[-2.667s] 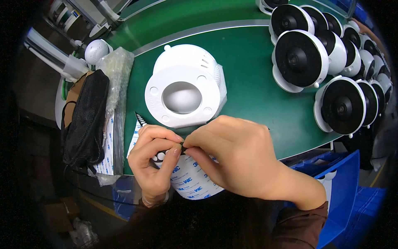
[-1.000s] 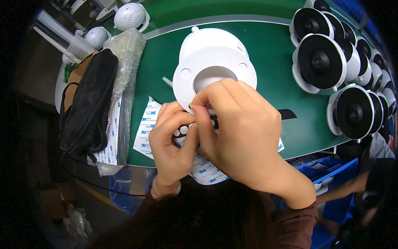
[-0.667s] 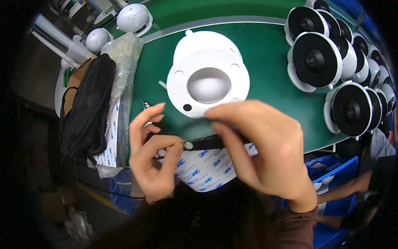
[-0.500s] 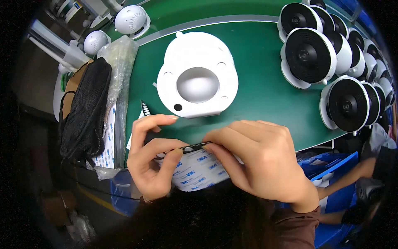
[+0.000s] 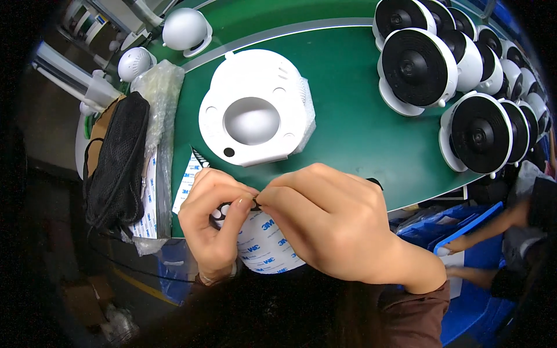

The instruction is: Applying small black adhesive pads to the bottom of security camera housings on an assembly line.

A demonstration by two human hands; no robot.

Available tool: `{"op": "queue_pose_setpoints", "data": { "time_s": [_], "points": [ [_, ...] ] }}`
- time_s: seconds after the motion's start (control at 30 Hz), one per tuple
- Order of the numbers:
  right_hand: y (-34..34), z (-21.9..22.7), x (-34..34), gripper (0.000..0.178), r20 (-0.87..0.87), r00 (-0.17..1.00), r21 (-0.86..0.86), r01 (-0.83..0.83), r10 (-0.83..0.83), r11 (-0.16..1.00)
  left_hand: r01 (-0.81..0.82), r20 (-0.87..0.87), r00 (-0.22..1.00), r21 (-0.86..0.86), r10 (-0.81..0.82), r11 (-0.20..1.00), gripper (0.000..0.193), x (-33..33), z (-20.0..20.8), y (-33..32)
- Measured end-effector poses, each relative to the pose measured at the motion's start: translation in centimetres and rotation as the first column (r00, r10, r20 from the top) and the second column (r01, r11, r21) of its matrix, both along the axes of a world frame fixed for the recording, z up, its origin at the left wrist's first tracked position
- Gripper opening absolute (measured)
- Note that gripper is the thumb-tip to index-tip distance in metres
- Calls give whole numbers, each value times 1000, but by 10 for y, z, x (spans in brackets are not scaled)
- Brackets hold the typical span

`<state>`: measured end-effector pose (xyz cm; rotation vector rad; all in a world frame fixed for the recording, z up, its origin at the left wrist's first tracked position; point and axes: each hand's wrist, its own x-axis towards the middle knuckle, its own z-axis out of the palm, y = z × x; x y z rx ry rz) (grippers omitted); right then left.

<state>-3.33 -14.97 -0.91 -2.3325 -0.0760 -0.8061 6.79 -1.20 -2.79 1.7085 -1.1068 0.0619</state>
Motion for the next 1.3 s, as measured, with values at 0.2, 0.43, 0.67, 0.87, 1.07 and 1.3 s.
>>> {"op": "queue_pose_setpoints", "data": {
  "time_s": [0.2,0.43,0.67,0.87,1.07,1.3],
  "points": [
    [6,-8,4,21,70,993,-56,99,-95,994,-28,10,1000,-23,28,999,6,0,-2,-2],
    [3,-8,6,22,102,992,-62,83,-76,995,-72,22,997,-29,72,997,7,-1,-2,-4],
    [6,-10,6,22,87,992,-63,97,-91,993,-69,-17,998,-24,68,997,6,0,-7,-5],
    [5,-8,7,20,64,993,-53,99,-95,994,-86,-43,995,-29,85,996,7,0,-6,-5],
    [1,-4,6,18,-44,997,-53,59,-61,997,-77,60,995,-33,79,996,7,0,-8,-6],
    [1,-5,8,10,72,997,-95,34,-27,995,-80,31,996,-27,81,996,5,0,-4,-3]
  ]
}}
